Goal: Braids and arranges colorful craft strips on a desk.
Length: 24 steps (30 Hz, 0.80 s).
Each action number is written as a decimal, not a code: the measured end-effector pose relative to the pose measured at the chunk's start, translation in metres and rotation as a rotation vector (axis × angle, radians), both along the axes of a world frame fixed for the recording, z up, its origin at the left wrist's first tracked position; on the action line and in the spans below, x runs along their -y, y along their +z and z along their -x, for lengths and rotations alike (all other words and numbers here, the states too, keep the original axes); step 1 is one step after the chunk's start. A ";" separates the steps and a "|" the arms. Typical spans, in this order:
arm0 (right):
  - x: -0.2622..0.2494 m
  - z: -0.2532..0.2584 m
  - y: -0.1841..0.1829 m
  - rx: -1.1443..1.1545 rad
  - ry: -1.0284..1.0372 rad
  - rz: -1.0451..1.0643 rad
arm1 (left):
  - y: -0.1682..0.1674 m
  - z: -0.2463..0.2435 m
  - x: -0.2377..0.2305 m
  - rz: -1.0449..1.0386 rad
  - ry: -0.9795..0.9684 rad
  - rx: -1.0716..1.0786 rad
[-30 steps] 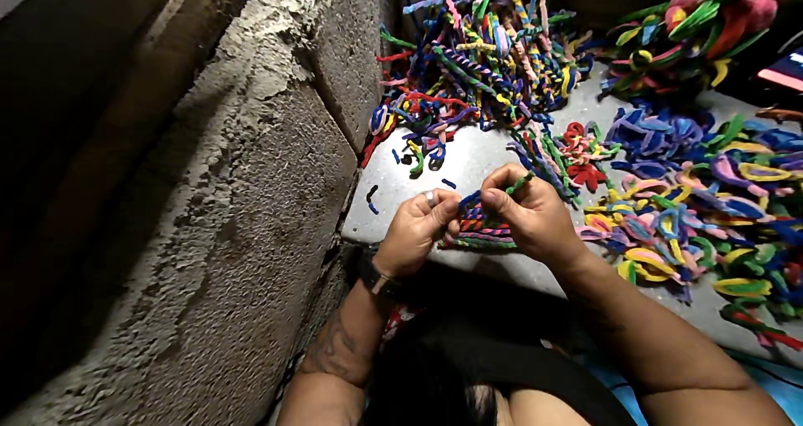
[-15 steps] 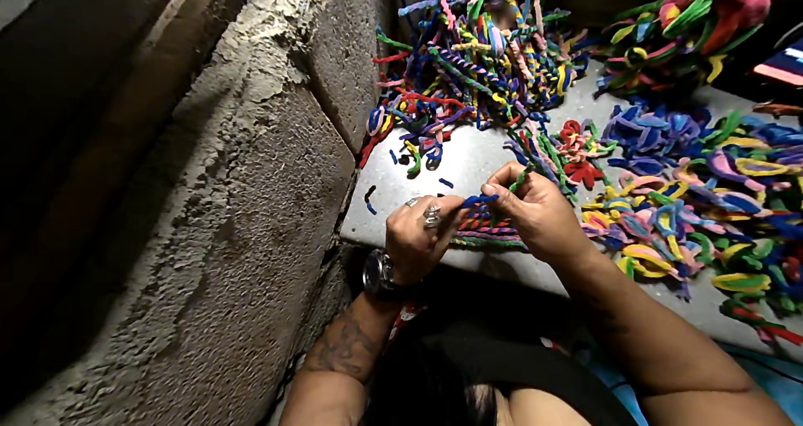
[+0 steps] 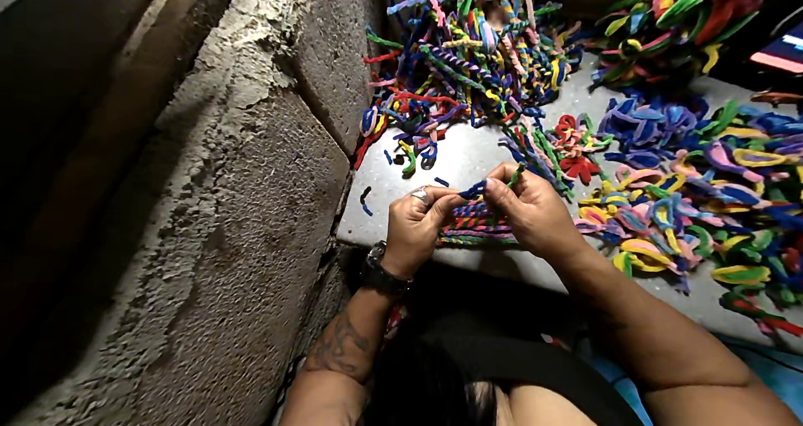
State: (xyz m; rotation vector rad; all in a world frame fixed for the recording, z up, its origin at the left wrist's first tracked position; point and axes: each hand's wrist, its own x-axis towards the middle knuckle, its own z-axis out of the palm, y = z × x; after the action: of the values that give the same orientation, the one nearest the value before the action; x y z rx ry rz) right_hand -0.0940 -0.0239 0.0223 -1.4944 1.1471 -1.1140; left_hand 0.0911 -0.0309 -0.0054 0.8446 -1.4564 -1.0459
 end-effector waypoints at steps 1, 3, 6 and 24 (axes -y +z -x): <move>0.001 0.000 -0.001 -0.040 -0.015 0.044 | -0.001 0.001 0.000 0.001 -0.014 -0.005; 0.003 -0.001 -0.002 -0.058 -0.017 0.108 | 0.001 0.001 -0.001 -0.093 -0.070 -0.087; 0.003 -0.001 -0.002 -0.049 -0.006 0.119 | 0.007 -0.003 0.001 -0.279 -0.199 -0.249; 0.004 0.007 -0.001 0.019 0.021 -0.050 | -0.009 -0.010 0.009 0.539 0.226 0.281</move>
State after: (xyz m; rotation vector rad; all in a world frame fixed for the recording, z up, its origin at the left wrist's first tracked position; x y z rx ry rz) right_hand -0.1012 -0.0275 0.0214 -1.4514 1.1353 -1.0760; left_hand 0.1009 -0.0398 -0.0143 0.7536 -1.7212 -0.3408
